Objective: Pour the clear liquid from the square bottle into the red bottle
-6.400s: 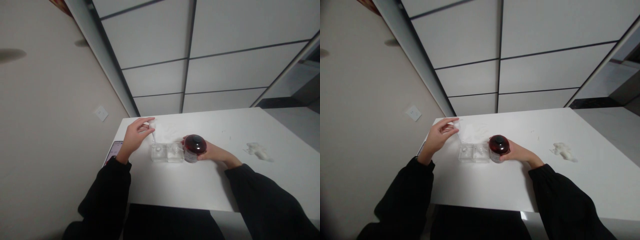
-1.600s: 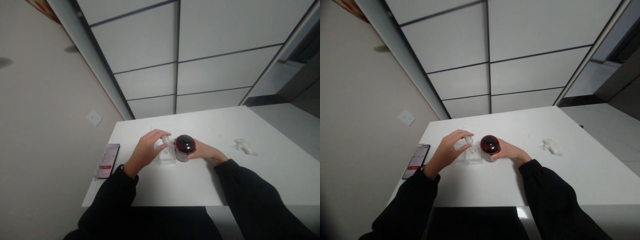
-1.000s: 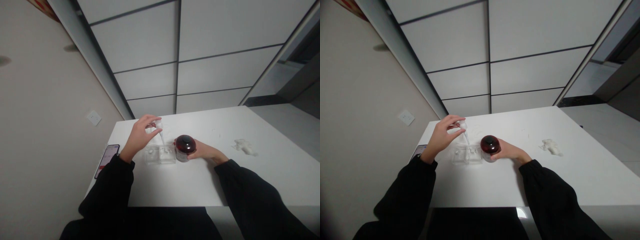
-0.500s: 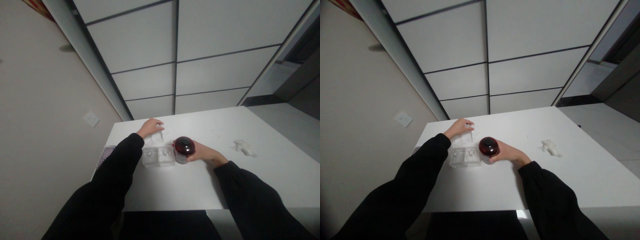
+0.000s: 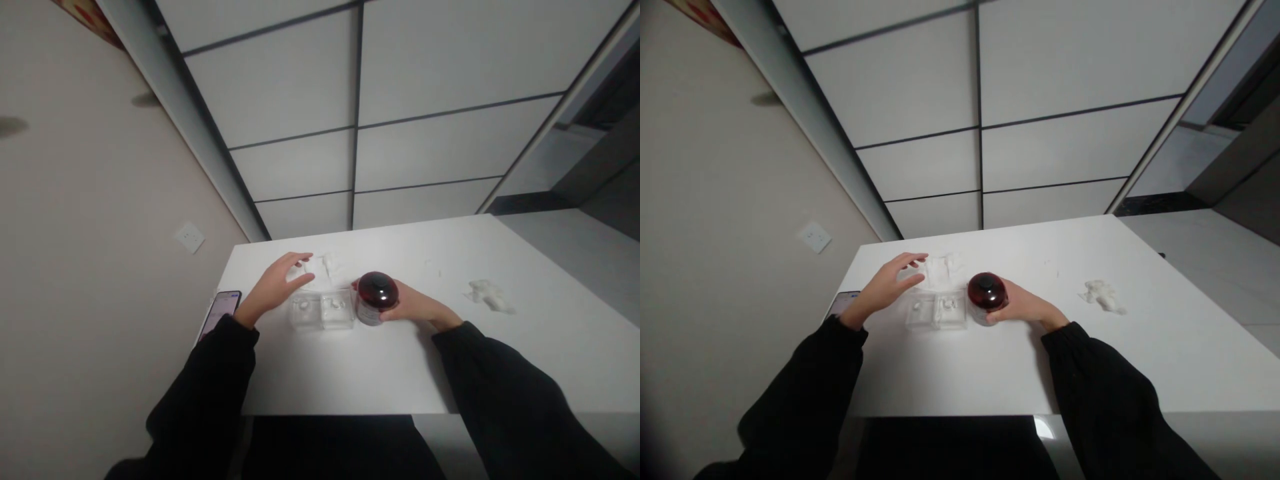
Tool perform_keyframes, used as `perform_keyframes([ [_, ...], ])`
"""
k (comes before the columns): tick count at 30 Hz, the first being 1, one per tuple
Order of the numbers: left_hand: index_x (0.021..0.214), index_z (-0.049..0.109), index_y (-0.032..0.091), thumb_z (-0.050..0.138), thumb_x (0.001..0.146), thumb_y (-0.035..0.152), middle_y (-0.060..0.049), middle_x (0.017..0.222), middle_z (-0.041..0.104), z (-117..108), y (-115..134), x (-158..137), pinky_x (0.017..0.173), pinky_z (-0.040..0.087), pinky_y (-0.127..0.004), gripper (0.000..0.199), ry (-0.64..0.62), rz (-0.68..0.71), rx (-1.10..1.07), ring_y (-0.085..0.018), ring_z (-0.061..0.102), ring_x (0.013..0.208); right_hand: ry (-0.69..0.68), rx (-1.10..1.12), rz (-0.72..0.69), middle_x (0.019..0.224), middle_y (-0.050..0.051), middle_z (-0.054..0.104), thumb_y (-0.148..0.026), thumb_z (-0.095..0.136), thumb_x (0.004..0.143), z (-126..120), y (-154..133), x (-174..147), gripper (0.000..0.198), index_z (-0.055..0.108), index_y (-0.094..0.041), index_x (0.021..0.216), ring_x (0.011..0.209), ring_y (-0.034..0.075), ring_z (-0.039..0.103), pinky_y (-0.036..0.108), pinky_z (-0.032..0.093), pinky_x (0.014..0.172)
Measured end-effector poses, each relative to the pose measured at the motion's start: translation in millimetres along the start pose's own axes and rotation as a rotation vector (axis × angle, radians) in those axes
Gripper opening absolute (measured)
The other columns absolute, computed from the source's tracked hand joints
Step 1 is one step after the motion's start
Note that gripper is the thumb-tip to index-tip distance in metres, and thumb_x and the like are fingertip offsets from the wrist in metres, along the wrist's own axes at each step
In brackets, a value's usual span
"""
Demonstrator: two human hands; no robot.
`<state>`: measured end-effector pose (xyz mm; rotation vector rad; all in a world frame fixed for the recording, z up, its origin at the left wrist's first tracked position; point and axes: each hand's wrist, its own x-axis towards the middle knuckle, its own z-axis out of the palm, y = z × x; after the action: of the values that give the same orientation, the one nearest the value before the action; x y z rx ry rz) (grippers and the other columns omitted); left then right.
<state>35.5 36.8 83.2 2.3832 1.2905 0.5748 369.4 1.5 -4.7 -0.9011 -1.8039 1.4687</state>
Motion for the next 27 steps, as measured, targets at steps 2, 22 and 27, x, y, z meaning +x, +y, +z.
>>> perform_keyframes([
  [2, 0.142, 0.062, 0.019, 0.066, 0.1, 0.047, -0.014, 0.145, 0.067, -4, 4, -35, 0.119, 0.049, -0.051, 0.051, 0.046, -0.004, -0.046, -0.029, 0.065, 0.133, 0.079, 0.008, 0.019, 0.138, 0.014, 0.072, -0.05, 0.097, 0.065, -3, -5, -11, 0.082, 0.064, -0.022, 0.134, 0.13, 0.037, 0.066, 0.061, 0.047, 0.116],
  [22, 0.108, 0.081, 0.022, 0.085, 0.087, 0.055, -0.007, 0.096, 0.083, 50, 126, -106, 0.099, 0.057, -0.04, 0.039, -0.141, 0.338, -0.833, -0.021, 0.074, 0.094, -0.104, -0.027, -0.018, 0.131, 0.012, 0.073, -0.055, 0.103, 0.043, 125, -50, -102, 0.109, 0.065, -0.025, 0.142, 0.12, 0.039, 0.07, 0.054, 0.054, 0.11],
  [27, 0.102, 0.075, 0.021, 0.092, 0.079, 0.046, -0.005, 0.094, 0.075, 45, 140, -114, 0.089, 0.057, -0.037, 0.038, -0.058, 0.258, -0.79, -0.02, 0.067, 0.087, 0.039, -0.06, -0.006, 0.112, 0.009, 0.074, -0.057, 0.1, 0.048, 142, -71, -98, 0.084, 0.072, -0.026, 0.12, 0.103, 0.033, 0.072, 0.048, 0.06, 0.093],
])
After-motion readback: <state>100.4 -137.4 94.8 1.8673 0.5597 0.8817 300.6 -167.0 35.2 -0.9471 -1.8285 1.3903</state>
